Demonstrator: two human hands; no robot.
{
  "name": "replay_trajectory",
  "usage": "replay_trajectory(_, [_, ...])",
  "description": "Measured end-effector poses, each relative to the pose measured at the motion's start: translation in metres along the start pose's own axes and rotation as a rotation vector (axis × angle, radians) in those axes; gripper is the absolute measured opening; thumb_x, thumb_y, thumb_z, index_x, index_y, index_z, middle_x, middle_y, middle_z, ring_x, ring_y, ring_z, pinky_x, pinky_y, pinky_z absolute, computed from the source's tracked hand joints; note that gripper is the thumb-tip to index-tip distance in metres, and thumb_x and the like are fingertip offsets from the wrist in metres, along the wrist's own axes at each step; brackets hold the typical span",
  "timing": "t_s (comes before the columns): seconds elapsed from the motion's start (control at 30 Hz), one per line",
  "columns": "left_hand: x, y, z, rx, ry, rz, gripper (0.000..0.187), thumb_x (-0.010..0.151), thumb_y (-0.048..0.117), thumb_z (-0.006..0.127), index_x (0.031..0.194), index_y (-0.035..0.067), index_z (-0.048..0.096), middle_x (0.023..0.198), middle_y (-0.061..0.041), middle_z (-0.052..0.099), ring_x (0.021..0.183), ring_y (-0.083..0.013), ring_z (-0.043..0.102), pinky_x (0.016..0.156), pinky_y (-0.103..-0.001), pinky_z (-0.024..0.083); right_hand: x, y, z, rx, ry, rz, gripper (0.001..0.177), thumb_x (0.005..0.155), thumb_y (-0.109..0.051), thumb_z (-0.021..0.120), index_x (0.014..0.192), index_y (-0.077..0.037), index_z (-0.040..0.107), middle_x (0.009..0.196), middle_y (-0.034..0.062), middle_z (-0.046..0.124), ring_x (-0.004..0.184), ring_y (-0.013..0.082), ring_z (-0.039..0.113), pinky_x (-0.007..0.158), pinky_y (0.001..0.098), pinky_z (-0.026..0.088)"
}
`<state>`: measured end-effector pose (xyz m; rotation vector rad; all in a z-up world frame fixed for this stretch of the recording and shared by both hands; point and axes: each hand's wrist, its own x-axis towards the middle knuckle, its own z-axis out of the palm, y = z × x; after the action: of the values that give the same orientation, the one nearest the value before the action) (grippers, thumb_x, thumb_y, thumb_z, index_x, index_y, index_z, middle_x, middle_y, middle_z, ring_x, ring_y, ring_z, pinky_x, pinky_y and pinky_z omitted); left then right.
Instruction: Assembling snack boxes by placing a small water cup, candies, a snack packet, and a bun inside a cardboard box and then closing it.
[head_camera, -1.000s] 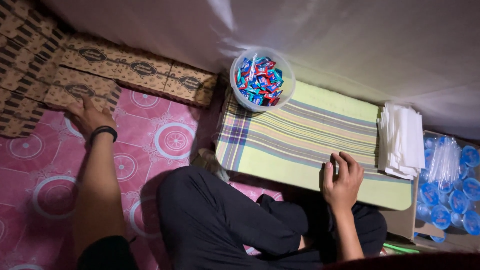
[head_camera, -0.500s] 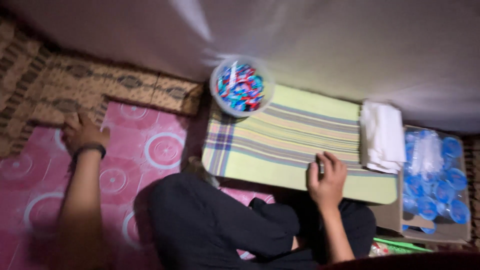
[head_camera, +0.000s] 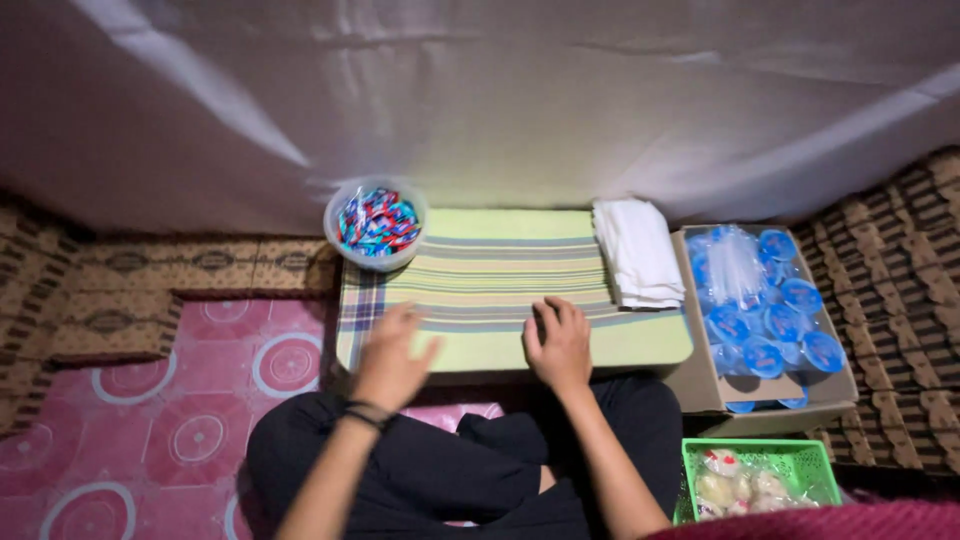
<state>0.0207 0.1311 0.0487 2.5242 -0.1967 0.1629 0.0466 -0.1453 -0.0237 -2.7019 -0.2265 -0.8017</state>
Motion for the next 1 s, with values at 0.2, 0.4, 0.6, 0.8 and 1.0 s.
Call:
replay_trajectory(0.2, [0.041, 0.038, 0.091, 0.181, -0.09, 0.176, 0.054, 0.101, 0.047, 0.054, 0.144, 0.014, 0.053, 0.155, -0.012, 0.044, 0.148, -0.0312, 0.035, 0.12, -0.053, 0.029, -0.001, 0.006, -0.002, 0.051, 0.032, -0.013, 0.024, 0.09, -0.027, 0.068, 0.111, -0.016, 0.072, 0.114, 0.0089, 0.066, 0.111, 0.0304, 0.064, 0.093, 0.0448, 0.051])
replay_trajectory(0.4, [0.039, 0.045, 0.105, 0.304, -0.11, 0.133, 0.056, 0.102, 0.049, 0.046, 0.148, 0.018, 0.049, 0.159, -0.008, 0.042, 0.149, -0.0271, 0.036, 0.123, -0.053, 0.023, -0.003, 0.01, 0.001, 0.045, 0.012, 0.011, 0.024, 0.09, -0.031, 0.066, 0.109, -0.018, 0.072, 0.114, 0.0061, 0.066, 0.112, 0.0282, 0.063, 0.092, 0.0436, 0.05])
replay_trajectory(0.6, [0.04, 0.045, 0.108, 0.339, -0.145, 0.091, 0.058, 0.102, 0.055, 0.041, 0.149, 0.021, 0.047, 0.161, -0.004, 0.038, 0.152, -0.0243, 0.031, 0.125, -0.051, 0.02, 0.0, 0.007, -0.01, 0.041, -0.041, 0.019, 0.026, 0.092, -0.034, 0.063, 0.111, -0.019, 0.071, 0.116, 0.0048, 0.064, 0.115, 0.0272, 0.059, 0.094, 0.0427, 0.048])
replay_trajectory(0.8, [0.04, 0.04, 0.113, 0.325, -0.11, 0.116, 0.057, 0.101, 0.054, 0.045, 0.146, 0.019, 0.05, 0.159, -0.005, 0.041, 0.151, -0.0246, 0.034, 0.124, -0.05, 0.022, 0.012, 0.056, -0.017, 0.818, -0.262, 0.343, 0.02, 0.095, -0.023, 0.07, 0.106, -0.009, 0.077, 0.102, 0.0165, 0.076, 0.105, 0.0367, 0.07, 0.093, 0.0448, 0.054])
replay_trajectory(1.0, [0.045, 0.023, 0.129, 0.293, 0.004, 0.188, 0.05, 0.096, 0.048, 0.056, 0.138, 0.02, 0.057, 0.151, -0.005, 0.052, 0.145, -0.0251, 0.044, 0.12, -0.051, 0.03, 0.037, 0.174, -0.156, 0.458, 0.089, 0.659, 0.015, 0.094, -0.034, 0.072, 0.104, -0.023, 0.077, 0.097, 0.0108, 0.076, 0.101, 0.033, 0.072, 0.09, 0.0443, 0.054])
